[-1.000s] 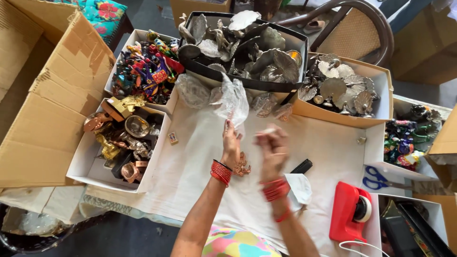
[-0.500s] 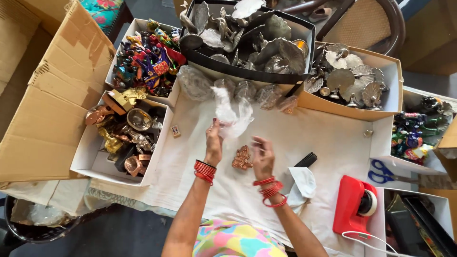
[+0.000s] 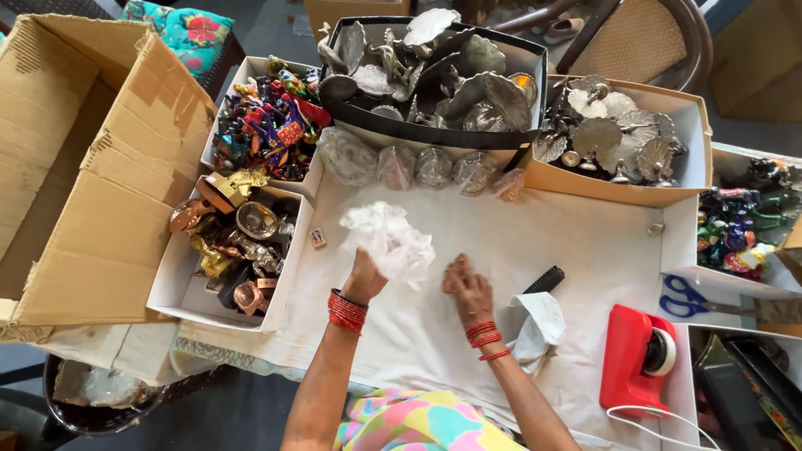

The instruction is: The person wraps a small decorative figurine in bubble wrap on a table. They fold the bubble wrap around the item, then use a piece of white tissue paper to cover the wrapped figurine before placing it into a box.

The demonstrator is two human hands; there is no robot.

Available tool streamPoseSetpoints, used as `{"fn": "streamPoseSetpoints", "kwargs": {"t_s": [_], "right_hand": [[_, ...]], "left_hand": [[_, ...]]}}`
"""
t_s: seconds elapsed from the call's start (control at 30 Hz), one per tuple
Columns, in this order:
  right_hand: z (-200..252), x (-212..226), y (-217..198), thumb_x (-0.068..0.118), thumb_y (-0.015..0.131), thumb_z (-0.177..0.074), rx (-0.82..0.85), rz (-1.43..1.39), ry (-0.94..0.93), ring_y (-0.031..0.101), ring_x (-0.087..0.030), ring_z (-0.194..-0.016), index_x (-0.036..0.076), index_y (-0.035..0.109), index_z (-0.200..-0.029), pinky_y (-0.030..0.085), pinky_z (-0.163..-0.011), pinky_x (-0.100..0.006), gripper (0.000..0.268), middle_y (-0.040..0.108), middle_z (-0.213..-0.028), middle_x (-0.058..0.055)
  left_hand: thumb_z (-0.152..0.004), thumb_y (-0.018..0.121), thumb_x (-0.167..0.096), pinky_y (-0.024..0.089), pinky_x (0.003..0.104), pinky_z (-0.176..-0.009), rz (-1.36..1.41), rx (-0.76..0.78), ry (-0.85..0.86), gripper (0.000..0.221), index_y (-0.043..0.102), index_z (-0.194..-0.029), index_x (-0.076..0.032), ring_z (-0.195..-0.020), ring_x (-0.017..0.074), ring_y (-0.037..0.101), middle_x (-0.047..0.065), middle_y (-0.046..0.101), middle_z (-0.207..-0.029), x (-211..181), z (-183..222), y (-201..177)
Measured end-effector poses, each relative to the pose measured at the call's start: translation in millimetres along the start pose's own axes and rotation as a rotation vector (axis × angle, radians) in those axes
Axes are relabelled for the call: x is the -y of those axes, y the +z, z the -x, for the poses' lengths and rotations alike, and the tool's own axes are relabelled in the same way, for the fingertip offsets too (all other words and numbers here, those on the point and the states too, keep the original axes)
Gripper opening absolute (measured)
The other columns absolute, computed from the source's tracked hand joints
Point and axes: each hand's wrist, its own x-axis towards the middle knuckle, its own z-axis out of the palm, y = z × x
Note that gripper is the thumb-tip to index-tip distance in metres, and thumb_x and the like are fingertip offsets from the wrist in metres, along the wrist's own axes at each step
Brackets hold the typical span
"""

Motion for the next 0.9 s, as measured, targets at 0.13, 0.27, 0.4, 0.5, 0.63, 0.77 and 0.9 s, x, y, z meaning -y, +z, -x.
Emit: {"fn": "streamPoseSetpoints", "kwargs": {"t_s": [0.13, 0.27, 0.4, 0.5, 0.63, 0.77, 0.9], "right_hand": [[-11, 11, -68, -0.004, 0.07, -0.066, 0.081, -0.052, 0.365, 0.05, -0.04, -0.118, 0.019, 0.059, -0.135, 0.047, -0.091, -0.049, 0.074, 0.052, -0.141, -0.017], [-28, 35, -130, 0.013, 0.083, -0.067, 0.144, -0.021, 0.192, 0.053, -0.038, -0.125, 0.022, 0.062, -0.131, 0.037, -0.105, -0.062, 0.068, 0.057, -0.137, -0.014], [-41, 78, -202, 0.02, 0.08, -0.086, 0.082, -0.886, 0.067, 0.055, -0.03, -0.126, 0.015, 0.05, -0.145, 0.046, -0.109, -0.044, 0.066, 0.056, -0.136, -0.013], [-47, 95, -227, 0.016, 0.085, -0.079, 0.017, -1.073, -0.192, 0.05, -0.031, -0.137, 0.011, 0.049, -0.141, 0.043, -0.113, -0.044, 0.072, 0.053, -0.147, -0.014], [-42, 74, -205, 0.001, 0.086, -0.079, -0.112, -0.848, -0.206, 0.06, -0.024, -0.126, 0.011, 0.065, -0.109, 0.049, -0.107, -0.04, 0.038, 0.066, -0.141, -0.012], [-39, 60, -206, -0.004, 0.08, -0.086, -0.166, -0.972, -0.211, 0.057, -0.032, -0.134, 0.006, 0.061, -0.106, 0.053, -0.107, -0.04, 0.03, 0.066, -0.137, -0.015], [-38, 17, -165, 0.004, 0.067, -0.096, -0.118, -1.107, 0.368, 0.071, -0.023, -0.081, 0.007, 0.054, -0.108, 0.058, -0.072, -0.036, 0.019, 0.068, -0.111, -0.015]], "left_hand": [[-0.1, 0.054, -0.046, 0.039, 0.047, -0.121, 0.067, 0.064, -0.112, 0.067, 0.034, -0.156, -0.016, -0.138, 0.0272, 0.051, 0.009, 0.051, -0.152, 37, 13, -89], [-0.111, 0.057, -0.032, 0.034, 0.048, -0.13, -0.328, 0.146, -0.131, 0.063, 0.033, -0.164, -0.005, -0.144, 0.0286, 0.048, 0.015, 0.048, -0.156, 57, 14, -119], [-0.096, 0.072, -0.027, 0.04, 0.05, -0.12, -0.351, 0.334, -0.018, 0.082, 0.027, -0.163, -0.012, -0.139, 0.0289, 0.05, 0.011, 0.048, -0.154, 44, 14, -61], [-0.096, 0.073, -0.029, 0.045, 0.05, -0.114, -0.224, 0.228, -0.093, 0.083, 0.027, -0.162, -0.011, -0.135, 0.0297, 0.053, 0.012, 0.049, -0.151, 47, 6, -52], [-0.103, 0.055, -0.026, 0.052, 0.043, -0.107, -0.946, 0.168, 0.043, 0.06, 0.04, -0.158, -0.006, -0.135, 0.0284, 0.059, 0.014, 0.059, -0.149, 13, 12, 28], [-0.097, 0.052, -0.024, 0.055, 0.036, -0.106, -0.283, -0.099, 0.01, 0.041, 0.053, -0.136, -0.011, -0.123, 0.0229, 0.065, 0.012, 0.066, -0.131, 35, -2, -16], [-0.112, 0.055, -0.011, 0.057, 0.034, -0.082, -0.338, -0.224, 0.285, 0.015, 0.056, -0.098, -0.006, -0.089, 0.0165, 0.065, 0.008, 0.066, -0.099, 29, -8, 20]]}}
